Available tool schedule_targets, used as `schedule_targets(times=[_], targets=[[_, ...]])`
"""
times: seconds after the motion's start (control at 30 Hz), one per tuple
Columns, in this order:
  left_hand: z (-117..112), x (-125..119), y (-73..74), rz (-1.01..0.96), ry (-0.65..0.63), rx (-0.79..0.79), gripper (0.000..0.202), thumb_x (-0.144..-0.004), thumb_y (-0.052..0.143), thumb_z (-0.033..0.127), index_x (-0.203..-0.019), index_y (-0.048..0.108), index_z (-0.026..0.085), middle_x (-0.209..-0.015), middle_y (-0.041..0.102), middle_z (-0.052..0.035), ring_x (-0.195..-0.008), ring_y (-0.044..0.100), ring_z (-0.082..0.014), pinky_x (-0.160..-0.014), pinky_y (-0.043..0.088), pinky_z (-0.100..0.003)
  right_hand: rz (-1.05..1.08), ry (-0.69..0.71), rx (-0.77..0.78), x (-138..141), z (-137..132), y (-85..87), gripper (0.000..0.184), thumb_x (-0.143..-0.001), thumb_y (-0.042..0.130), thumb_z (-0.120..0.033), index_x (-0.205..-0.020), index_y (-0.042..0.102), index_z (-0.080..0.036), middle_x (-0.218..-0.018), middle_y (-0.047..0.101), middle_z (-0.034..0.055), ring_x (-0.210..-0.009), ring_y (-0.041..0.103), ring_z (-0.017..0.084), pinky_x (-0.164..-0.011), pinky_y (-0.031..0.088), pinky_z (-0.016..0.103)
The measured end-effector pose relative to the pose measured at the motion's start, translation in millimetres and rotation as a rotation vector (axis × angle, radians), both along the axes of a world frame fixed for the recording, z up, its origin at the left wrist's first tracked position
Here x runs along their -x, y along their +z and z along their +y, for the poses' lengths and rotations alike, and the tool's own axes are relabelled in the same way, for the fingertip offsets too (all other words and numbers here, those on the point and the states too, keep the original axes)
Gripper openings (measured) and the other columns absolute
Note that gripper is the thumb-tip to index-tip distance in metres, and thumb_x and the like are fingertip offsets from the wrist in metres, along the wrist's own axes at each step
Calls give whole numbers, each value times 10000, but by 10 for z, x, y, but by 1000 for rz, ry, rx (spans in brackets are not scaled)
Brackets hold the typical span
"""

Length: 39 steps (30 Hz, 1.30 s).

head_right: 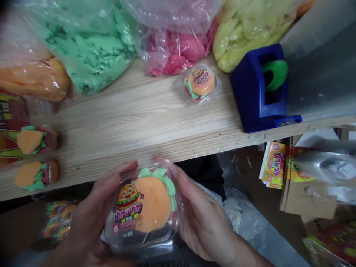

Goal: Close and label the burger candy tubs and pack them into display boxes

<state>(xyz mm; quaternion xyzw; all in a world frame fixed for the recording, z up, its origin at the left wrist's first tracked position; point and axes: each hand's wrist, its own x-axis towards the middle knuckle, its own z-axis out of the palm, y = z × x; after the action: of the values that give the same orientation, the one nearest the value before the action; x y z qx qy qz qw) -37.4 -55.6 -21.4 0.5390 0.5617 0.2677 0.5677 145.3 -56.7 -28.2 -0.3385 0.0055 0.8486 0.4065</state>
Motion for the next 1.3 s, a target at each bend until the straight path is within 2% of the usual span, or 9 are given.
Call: schedule_targets(times=[0.2, 0.33, 0.57, 0.67, 0.83, 0.93, 1.07, 1.17, 1.3], targets=[[16, -132, 85, -60, 42, -153, 491, -809, 504, 522, -1277, 429, 392, -1321, 470, -56, -1211, 440, -304, -949, 413, -476, -150, 3, -18, 9, -22, 6, 341, -813, 525, -389, -1143, 596, -341, -1133, 647, 20, -978, 636, 219, -752, 538, 348], [5, -96, 72, 4, -109, -185, 728, -686, 667, 509, -1327, 339, 403, -1380, 384, -52, -1266, 359, -328, -961, 406, -474, -140, -34, -40, 21, -5, 11, 305, -808, 572, -318, -1108, 614, -353, -1112, 657, 5, -927, 655, 187, -799, 522, 326], [51, 27, -18, 171, -368, -418, 939, -656, 753, 268, -1393, 177, 353, -1442, 264, -42, -1318, 255, -286, -1062, 281, -443, -111, -27, -100, -23, -19, 0, 328, -853, 544, -258, -1147, 589, -396, -1141, 646, -27, -967, 641, 134, -863, 491, 281], [50, 6, -28, 204, -345, -458, 948, -647, 761, 286, -1394, 182, 348, -1445, 264, -25, -1304, 283, -269, -1060, 289, -419, -89, -28, -118, -16, -25, 6, 324, -874, 516, -286, -1171, 568, -404, -1171, 631, -27, -997, 633, 145, -866, 496, 302], [-12, -50, -38, 206, -284, -587, 963, -625, 778, 277, -1384, 192, 362, -1446, 267, 26, -1283, 325, -260, -1083, 269, -433, -259, 9, -219, -29, 19, 42, 265, -899, 470, -331, -1122, 604, -385, -1224, 599, -27, -1162, 527, 174, -1024, 367, 372], [-23, -69, -43, 220, -256, -622, 843, -714, 697, 271, -1376, 187, 377, -1455, 264, 37, -1273, 353, -235, -1096, 251, -432, -315, 80, -245, -46, 42, 57, 285, -864, 546, -277, -1109, 591, -415, -1183, 617, -43, -1103, 564, 161, -979, 419, 352], [48, -90, -40, 299, -312, -763, 732, -724, 694, 279, -1341, 304, 227, -1414, 348, -90, -1249, 392, -268, -1038, 356, -463, -310, 50, -221, -30, 17, 36, 271, -859, 557, -294, -1095, 597, -420, -1138, 637, -49, -1083, 574, 151, -973, 420, 344], [94, -98, -39, 311, -318, -808, 771, -704, 719, 280, -1345, 309, 153, -1386, 369, -142, -1242, 398, -288, -1015, 384, -475, -217, -16, -172, -3, -19, 13, 296, -879, 528, -292, -1147, 577, -408, -1248, 582, -54, -1185, 503, 149, -1031, 354, 339], [86, -66, -50, 378, -316, -796, 773, -703, 725, 289, -1349, 314, 180, -1386, 387, -126, -1227, 422, -300, -982, 416, -486, 49, -113, -133, 12, -30, 17, 330, -891, 495, -280, -1206, 546, -363, -1258, 580, -53, -1198, 495, 147, -1044, 334, 325]])
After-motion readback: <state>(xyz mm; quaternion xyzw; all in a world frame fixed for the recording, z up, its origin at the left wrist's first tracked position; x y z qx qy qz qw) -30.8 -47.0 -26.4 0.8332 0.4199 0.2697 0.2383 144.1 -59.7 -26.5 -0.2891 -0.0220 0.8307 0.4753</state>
